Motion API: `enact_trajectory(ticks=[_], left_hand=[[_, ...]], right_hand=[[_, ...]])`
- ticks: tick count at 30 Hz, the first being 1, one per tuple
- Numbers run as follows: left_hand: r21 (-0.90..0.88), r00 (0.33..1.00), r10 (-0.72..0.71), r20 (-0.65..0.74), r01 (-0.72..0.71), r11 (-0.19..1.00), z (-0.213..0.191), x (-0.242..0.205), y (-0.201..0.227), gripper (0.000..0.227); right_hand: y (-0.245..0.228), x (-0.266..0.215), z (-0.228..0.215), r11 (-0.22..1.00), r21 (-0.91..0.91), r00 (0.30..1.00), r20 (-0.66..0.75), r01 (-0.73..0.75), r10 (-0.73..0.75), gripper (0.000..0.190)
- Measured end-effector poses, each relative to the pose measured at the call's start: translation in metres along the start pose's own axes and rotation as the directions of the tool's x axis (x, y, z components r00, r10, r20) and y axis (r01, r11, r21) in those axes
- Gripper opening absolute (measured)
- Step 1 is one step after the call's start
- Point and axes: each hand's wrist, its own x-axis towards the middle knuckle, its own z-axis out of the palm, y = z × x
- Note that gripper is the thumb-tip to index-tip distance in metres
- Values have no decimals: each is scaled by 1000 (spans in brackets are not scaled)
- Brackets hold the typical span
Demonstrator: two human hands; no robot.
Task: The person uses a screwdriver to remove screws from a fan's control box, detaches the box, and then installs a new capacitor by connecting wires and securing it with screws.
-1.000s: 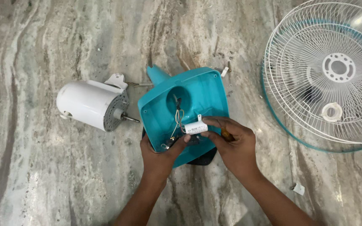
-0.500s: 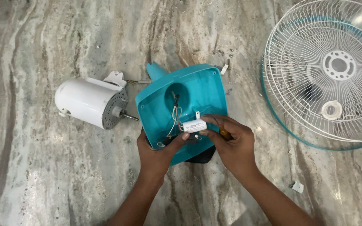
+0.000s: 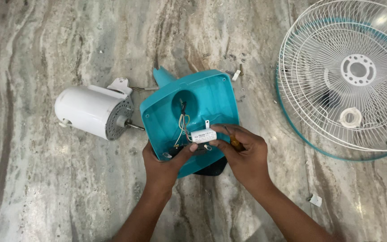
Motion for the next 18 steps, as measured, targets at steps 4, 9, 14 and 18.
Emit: enact_trajectory(ticks=[4,9,14,18], left_hand=[[-31,1000,6,-1,-6,1000,2,-2,4,41],[-15,999,41,17,-41,999,-2,-4,8,42],[-40,1000,17,5,-17,999,-1,-4,6,41],[-21,1000,-4,-14,4,1000,-1,-3,5,41]], right_hand=[[0,0,1,1000,6,1000,-2,-12,12,28],[-1,-2,1,998,24,998,1,-61,61,27],[-5,-2,0,1000,-19,1000,-16,9,-9,28],[-6,-1,-2,995,2,995,-12,100,-100,26]])
